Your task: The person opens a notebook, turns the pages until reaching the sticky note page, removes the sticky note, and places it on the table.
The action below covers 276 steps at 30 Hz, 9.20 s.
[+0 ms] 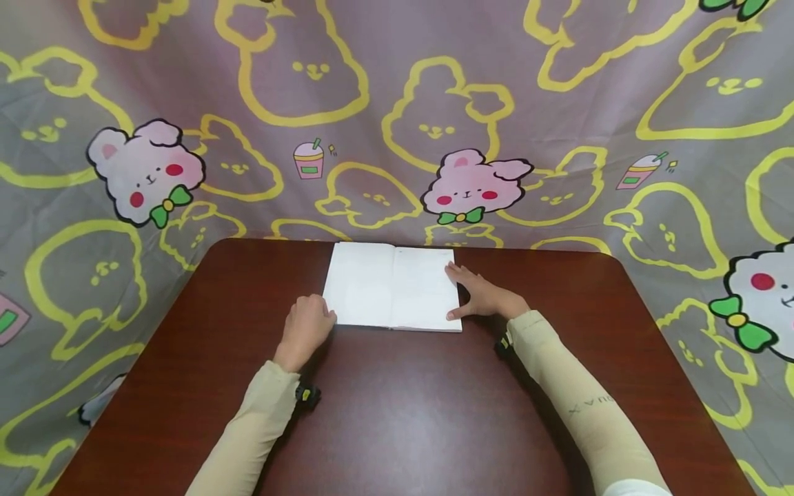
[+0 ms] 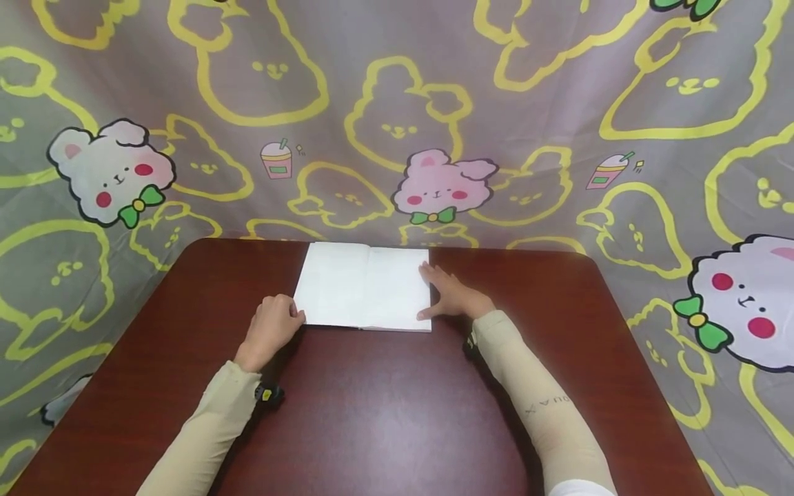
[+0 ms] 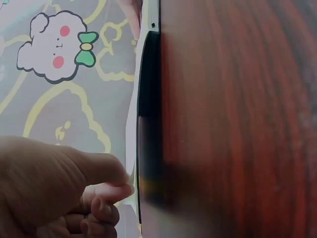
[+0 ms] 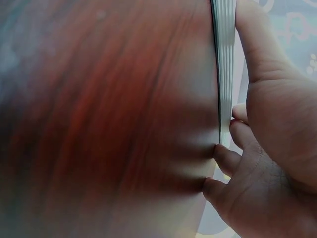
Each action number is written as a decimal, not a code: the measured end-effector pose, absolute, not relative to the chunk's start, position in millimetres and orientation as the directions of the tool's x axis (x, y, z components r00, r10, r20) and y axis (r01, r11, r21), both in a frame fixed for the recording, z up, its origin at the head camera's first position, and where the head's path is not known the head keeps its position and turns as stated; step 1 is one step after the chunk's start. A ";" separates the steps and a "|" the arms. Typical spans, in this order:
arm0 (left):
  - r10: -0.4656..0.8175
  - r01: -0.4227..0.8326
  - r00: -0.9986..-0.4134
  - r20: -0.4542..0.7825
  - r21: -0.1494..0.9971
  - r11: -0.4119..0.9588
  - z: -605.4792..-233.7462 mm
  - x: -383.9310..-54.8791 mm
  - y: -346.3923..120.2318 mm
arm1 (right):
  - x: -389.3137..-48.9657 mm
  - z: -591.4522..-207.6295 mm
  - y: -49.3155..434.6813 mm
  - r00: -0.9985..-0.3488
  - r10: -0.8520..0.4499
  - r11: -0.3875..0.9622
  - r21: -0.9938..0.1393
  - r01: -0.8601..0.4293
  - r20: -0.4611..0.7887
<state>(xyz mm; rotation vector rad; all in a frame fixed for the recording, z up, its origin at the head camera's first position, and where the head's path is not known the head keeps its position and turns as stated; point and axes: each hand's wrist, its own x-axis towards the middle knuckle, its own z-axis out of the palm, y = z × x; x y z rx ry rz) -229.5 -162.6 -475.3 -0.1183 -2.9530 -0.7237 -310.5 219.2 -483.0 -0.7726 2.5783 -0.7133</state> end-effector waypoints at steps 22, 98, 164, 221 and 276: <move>0.163 0.215 -0.966 0.199 0.273 0.938 -474.1 -247.9 -146.9 | -310.0 -485.3 222.1 -0.789 -0.587 0.720 -0.563 -0.407 -0.181; 0.429 0.350 -0.854 -0.295 0.284 0.893 -483.2 -307.8 -102.8 | -316.6 -487.6 221.4 -0.779 -0.599 0.716 -0.560 -0.417 -0.185; 0.699 0.677 -0.708 0.100 0.375 0.633 -478.5 -266.4 -49.6 | -317.8 -485.0 218.9 -0.780 -0.589 0.734 -0.545 -0.405 -0.213; 0.356 0.575 -0.765 0.538 0.320 0.753 -469.3 -237.7 -75.8 | -317.3 -491.3 226.0 -0.791 -0.584 0.737 -0.529 -0.421 -0.184; 0.166 0.367 -0.861 0.481 0.361 0.858 -435.1 -218.5 -145.7 | -313.8 -486.0 224.1 -0.792 -0.577 0.740 -0.536 -0.406 -0.197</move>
